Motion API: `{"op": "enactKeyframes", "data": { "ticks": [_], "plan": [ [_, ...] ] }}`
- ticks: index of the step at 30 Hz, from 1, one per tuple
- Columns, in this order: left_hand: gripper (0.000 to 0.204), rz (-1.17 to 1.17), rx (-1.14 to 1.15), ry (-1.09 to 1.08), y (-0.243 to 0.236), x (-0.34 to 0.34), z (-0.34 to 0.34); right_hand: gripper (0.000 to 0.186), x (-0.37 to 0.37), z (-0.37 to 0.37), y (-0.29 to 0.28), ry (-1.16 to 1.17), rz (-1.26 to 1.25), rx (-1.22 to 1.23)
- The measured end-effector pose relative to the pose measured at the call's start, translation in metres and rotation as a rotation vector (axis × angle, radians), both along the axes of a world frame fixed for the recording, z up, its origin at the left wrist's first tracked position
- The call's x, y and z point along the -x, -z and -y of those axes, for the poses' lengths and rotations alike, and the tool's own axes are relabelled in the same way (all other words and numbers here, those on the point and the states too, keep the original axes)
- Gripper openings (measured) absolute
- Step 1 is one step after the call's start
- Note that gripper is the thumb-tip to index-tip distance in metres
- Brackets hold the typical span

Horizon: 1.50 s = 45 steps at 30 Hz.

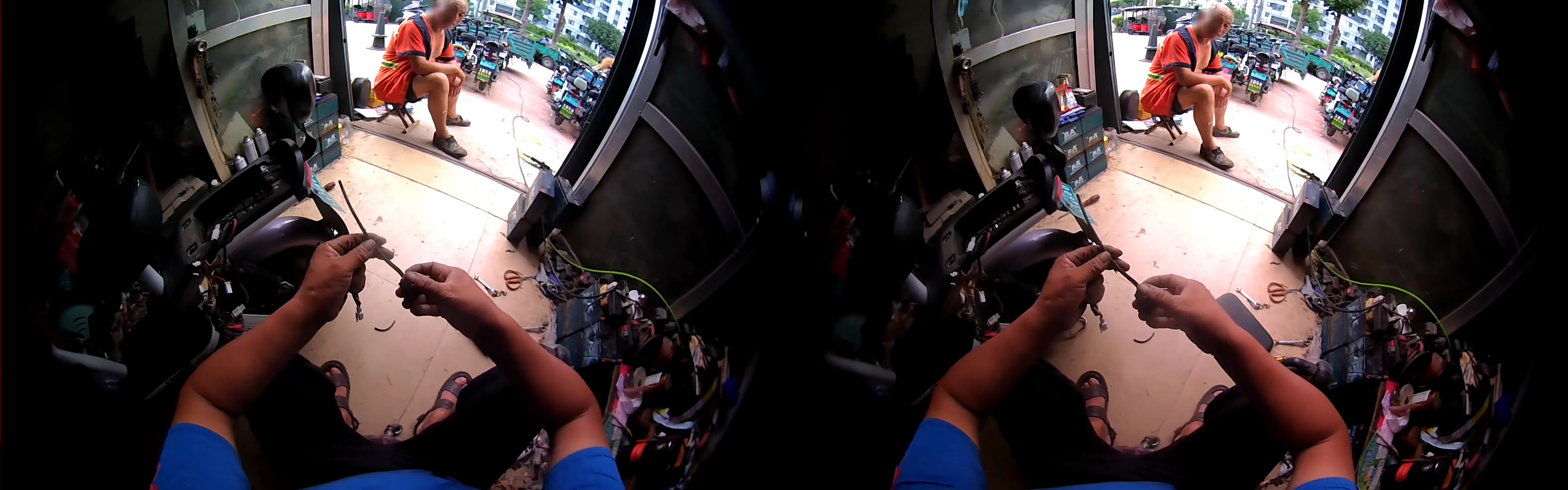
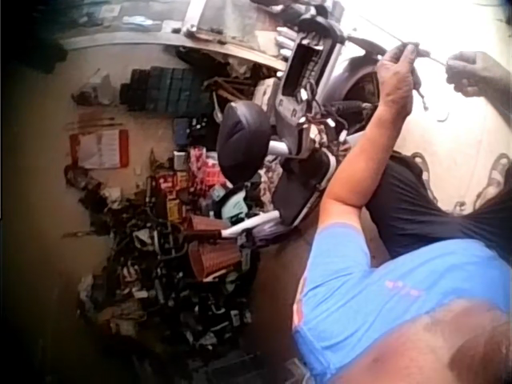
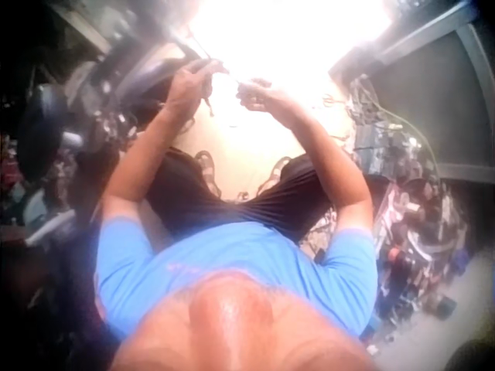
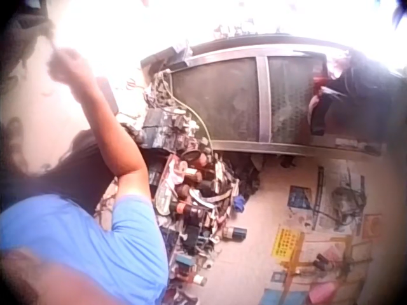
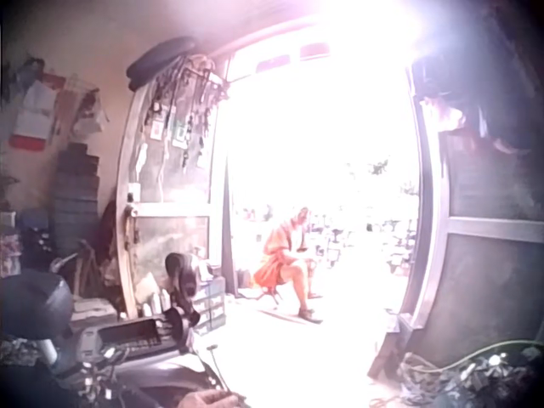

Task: The person manipulates the exposed wiring of a motorcycle under the seat, using pliers to strip insulation and connect wires, and then picks up a component from a cluttered table.

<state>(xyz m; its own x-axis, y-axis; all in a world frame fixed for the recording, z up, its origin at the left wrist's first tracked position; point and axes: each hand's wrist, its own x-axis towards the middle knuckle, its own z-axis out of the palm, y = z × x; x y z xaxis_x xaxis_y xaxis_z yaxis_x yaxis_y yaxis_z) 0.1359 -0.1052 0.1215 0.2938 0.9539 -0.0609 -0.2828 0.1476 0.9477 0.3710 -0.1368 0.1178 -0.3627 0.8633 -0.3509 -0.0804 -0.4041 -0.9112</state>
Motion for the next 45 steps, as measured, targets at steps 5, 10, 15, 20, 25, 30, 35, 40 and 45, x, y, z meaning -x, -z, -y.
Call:
{"op": "enactKeyframes", "data": {
  "ticks": [5,10,15,20,25,30,35,40,45],
  "plan": [
    [0.023,0.023,0.032,-0.008,0.003,0.000,-0.003,0.050,0.001,0.002,-0.006,-0.040,-0.033,-0.004],
    [0.018,0.021,0.022,-0.001,0.000,0.002,-0.004,0.050,-0.002,0.002,-0.004,-0.108,-0.174,0.018],
    [0.017,-0.009,0.016,-0.005,-0.002,-0.004,-0.002,0.058,-0.001,0.003,-0.005,-0.118,-0.118,0.011],
    [0.018,-0.080,-0.009,-0.003,-0.001,-0.004,-0.003,0.052,0.002,0.004,-0.001,-0.114,-0.050,-0.069],
    [0.020,-0.199,-0.045,-0.034,0.009,-0.006,-0.005,0.038,0.029,0.032,0.000,-0.038,0.433,-0.816],
    [0.023,-0.298,0.074,-0.065,0.025,-0.012,-0.010,0.040,0.033,0.035,-0.002,-0.026,0.572,-0.851],
    [0.016,-0.015,0.163,-0.077,0.025,0.000,-0.014,0.042,0.019,0.014,0.001,-0.035,0.089,-0.341],
    [0.021,0.013,0.172,-0.082,0.024,-0.004,-0.012,0.044,0.013,0.011,0.001,-0.096,-0.209,0.053],
    [0.023,-0.015,0.206,-0.058,0.027,-0.002,-0.014,0.048,0.016,0.012,-0.005,-0.106,-0.167,0.085]
  ]
}}
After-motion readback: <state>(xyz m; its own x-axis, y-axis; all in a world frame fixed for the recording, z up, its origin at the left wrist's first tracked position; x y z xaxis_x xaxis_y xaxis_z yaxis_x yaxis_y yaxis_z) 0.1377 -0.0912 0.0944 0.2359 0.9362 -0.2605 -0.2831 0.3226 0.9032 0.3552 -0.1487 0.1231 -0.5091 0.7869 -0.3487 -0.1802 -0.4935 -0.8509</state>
